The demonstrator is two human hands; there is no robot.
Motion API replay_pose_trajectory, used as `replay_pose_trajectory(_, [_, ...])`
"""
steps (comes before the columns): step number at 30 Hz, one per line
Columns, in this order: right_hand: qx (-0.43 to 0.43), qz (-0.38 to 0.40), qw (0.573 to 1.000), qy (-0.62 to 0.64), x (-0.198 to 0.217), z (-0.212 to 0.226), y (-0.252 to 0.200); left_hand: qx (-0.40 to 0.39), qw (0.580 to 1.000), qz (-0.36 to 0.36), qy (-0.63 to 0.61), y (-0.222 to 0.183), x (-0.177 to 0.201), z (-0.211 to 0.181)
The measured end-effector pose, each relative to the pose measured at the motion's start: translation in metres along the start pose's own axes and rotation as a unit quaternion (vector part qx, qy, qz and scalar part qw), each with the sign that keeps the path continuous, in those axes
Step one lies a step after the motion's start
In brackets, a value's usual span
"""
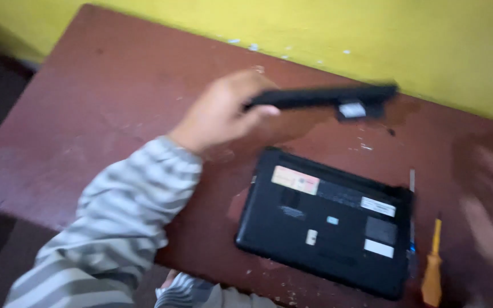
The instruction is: Disassembling a laptop by removing screws from the bottom casing, taking out the battery, and accessing internal components.
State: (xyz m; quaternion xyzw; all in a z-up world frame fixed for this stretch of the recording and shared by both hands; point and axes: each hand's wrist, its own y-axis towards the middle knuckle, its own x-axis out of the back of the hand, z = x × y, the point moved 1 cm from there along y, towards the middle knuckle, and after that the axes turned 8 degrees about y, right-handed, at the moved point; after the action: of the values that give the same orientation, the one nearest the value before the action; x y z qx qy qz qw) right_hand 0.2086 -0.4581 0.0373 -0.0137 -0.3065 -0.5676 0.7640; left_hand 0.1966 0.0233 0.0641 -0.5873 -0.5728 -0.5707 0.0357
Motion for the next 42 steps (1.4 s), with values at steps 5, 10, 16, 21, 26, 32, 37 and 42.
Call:
replay_pose_trajectory(5, [-0.074, -0.033, 0.992, 0.100, -0.067, -0.012, 0.016, -0.081, 0.984, 0.076, -0.140, 0.025, -0.075, -0.007])
replay_pose_trajectory(10, [-0.108, -0.046, 0.993, -0.025, -0.067, -0.017, -0.013, -0.016, 0.960, 0.156, -0.231, 0.014, -0.080, -0.014])
replay_pose_trajectory(16, [-0.151, -0.005, 0.987, 0.058, -0.068, -0.038, -0.039, 0.020, 0.936, 0.175, -0.303, 0.010, -0.085, -0.008])
replay_pose_trajectory(21, [-0.145, 0.154, 0.962, 0.174, -0.043, -0.089, -0.062, 0.033, 0.924, 0.173, -0.339, 0.008, -0.086, -0.005])
replay_pose_trajectory(26, [-0.015, 0.084, 0.990, 0.111, -0.050, -0.082, -0.061, -0.003, 0.921, 0.164, -0.354, 0.001, -0.094, 0.003])
replay_pose_trajectory(32, [-0.183, 0.048, 0.982, -0.021, -0.055, -0.059, -0.062, -0.003, 0.918, 0.165, -0.361, 0.003, -0.090, 0.003])
replay_pose_trajectory(37, [-0.047, 0.051, 0.991, 0.113, -0.040, -0.103, -0.091, 0.038, 0.896, 0.173, -0.407, 0.003, -0.084, 0.003])
replay_pose_trajectory(42, [-0.098, 0.028, 0.995, 0.021, -0.045, -0.074, -0.087, 0.043, 0.870, 0.174, -0.460, 0.003, -0.086, 0.007])
